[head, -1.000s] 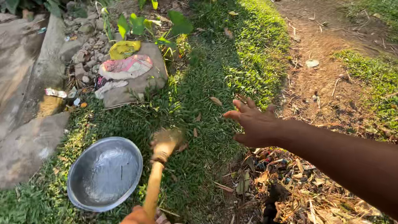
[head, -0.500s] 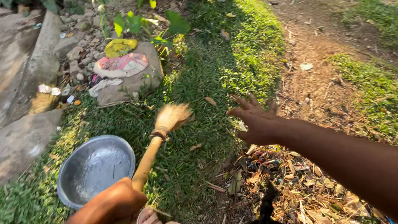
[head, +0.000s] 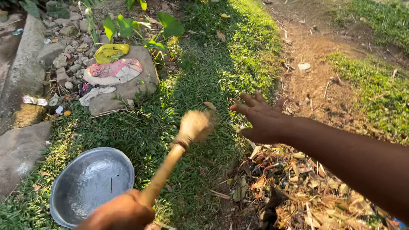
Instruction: The person sweeps debris, leaves, and small stones from a dirt path and concrete area into a pile using a small broom and a dustpan.
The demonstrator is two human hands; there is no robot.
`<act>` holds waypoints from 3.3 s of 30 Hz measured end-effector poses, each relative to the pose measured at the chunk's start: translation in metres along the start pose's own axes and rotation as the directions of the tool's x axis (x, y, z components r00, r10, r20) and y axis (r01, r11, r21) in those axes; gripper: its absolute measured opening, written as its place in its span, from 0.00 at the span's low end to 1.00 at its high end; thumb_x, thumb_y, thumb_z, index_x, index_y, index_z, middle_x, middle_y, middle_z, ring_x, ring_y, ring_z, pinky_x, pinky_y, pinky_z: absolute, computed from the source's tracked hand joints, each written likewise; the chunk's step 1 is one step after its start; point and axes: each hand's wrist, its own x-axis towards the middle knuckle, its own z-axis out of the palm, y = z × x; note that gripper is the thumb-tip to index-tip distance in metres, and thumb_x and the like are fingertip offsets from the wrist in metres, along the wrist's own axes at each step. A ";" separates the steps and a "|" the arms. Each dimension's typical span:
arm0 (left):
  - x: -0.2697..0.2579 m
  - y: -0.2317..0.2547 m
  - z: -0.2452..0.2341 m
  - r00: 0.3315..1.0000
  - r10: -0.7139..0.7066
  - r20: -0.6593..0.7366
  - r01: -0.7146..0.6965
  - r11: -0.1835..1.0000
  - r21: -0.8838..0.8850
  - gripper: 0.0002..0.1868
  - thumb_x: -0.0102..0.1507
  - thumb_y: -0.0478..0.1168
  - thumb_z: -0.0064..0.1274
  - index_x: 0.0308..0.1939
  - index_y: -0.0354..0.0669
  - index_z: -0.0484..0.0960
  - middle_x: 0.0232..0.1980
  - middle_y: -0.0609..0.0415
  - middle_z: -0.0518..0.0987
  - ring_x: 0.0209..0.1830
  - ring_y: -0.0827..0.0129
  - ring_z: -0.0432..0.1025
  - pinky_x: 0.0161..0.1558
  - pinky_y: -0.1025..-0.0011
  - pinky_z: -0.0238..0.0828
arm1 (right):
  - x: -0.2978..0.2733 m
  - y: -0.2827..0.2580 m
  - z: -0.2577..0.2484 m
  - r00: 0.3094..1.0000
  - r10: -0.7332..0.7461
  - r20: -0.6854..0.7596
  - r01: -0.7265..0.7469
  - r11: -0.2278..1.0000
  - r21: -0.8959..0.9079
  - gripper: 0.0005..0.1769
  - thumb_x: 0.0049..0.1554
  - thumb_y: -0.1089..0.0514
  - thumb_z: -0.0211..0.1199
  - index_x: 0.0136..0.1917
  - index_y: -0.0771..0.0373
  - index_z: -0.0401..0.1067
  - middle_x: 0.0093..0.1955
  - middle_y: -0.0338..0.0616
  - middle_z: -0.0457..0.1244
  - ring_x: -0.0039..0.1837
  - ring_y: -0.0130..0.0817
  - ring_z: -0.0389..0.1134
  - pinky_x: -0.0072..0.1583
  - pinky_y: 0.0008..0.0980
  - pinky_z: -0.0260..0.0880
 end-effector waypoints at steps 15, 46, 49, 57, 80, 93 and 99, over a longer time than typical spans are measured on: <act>0.044 0.019 0.065 0.982 0.111 0.154 -0.144 0.963 0.227 0.14 0.59 0.37 0.58 0.45 0.34 0.75 0.27 0.45 0.80 0.22 0.56 0.74 0.29 0.54 0.75 | -0.002 -0.023 0.001 0.999 -0.048 0.023 0.049 0.996 -0.075 0.44 0.57 0.44 0.65 0.80 0.36 0.49 0.88 0.38 0.25 0.87 0.51 0.20 0.76 0.78 0.19; 0.037 -0.015 0.027 0.995 -0.055 -0.085 0.065 0.991 0.115 0.11 0.55 0.36 0.62 0.33 0.32 0.78 0.23 0.45 0.80 0.19 0.59 0.74 0.25 0.57 0.73 | -0.020 -0.009 0.020 0.996 -0.079 0.030 0.080 0.996 -0.034 0.42 0.57 0.45 0.65 0.79 0.36 0.50 0.88 0.42 0.24 0.87 0.51 0.18 0.75 0.78 0.17; 0.051 0.010 0.053 0.999 -0.027 -0.036 0.032 0.988 0.153 0.11 0.55 0.36 0.62 0.32 0.31 0.78 0.23 0.45 0.80 0.19 0.59 0.74 0.25 0.58 0.73 | -0.022 -0.009 0.023 0.995 -0.077 0.061 0.079 0.996 -0.031 0.42 0.57 0.45 0.65 0.79 0.36 0.50 0.88 0.42 0.24 0.87 0.52 0.18 0.76 0.76 0.17; 0.004 -0.035 0.042 0.996 0.057 -0.066 -0.055 0.998 0.031 0.11 0.53 0.36 0.63 0.29 0.31 0.79 0.22 0.45 0.80 0.18 0.59 0.74 0.24 0.59 0.73 | 0.003 -0.019 0.009 0.987 -0.161 0.020 0.162 0.985 -0.057 0.43 0.57 0.46 0.65 0.80 0.37 0.48 0.88 0.44 0.25 0.87 0.52 0.18 0.75 0.80 0.19; 0.216 -0.080 -0.182 0.996 -0.073 -0.043 0.067 0.989 -0.129 0.11 0.58 0.36 0.58 0.41 0.31 0.79 0.29 0.43 0.76 0.24 0.53 0.73 0.29 0.52 0.73 | 0.220 -0.163 -0.104 0.967 -0.256 0.017 0.257 0.965 -0.048 0.43 0.55 0.47 0.66 0.79 0.40 0.50 0.87 0.44 0.25 0.86 0.55 0.19 0.73 0.83 0.24; 0.172 -0.078 -0.271 0.989 -0.102 -0.105 0.108 0.993 0.051 0.15 0.57 0.38 0.59 0.45 0.33 0.78 0.34 0.43 0.78 0.31 0.54 0.75 0.37 0.55 0.74 | 0.290 -0.198 -0.157 0.984 -0.176 -0.006 0.176 0.984 -0.014 0.41 0.57 0.46 0.63 0.79 0.37 0.49 0.88 0.40 0.24 0.86 0.48 0.16 0.75 0.77 0.16; 0.207 -0.023 -0.252 0.998 -0.055 -0.007 0.055 0.995 0.082 0.18 0.56 0.39 0.60 0.47 0.34 0.78 0.36 0.43 0.79 0.35 0.55 0.77 0.40 0.57 0.74 | 0.299 -0.208 -0.160 0.980 -0.198 0.029 0.199 0.980 -0.029 0.41 0.57 0.46 0.64 0.79 0.36 0.50 0.88 0.40 0.25 0.87 0.47 0.16 0.76 0.75 0.17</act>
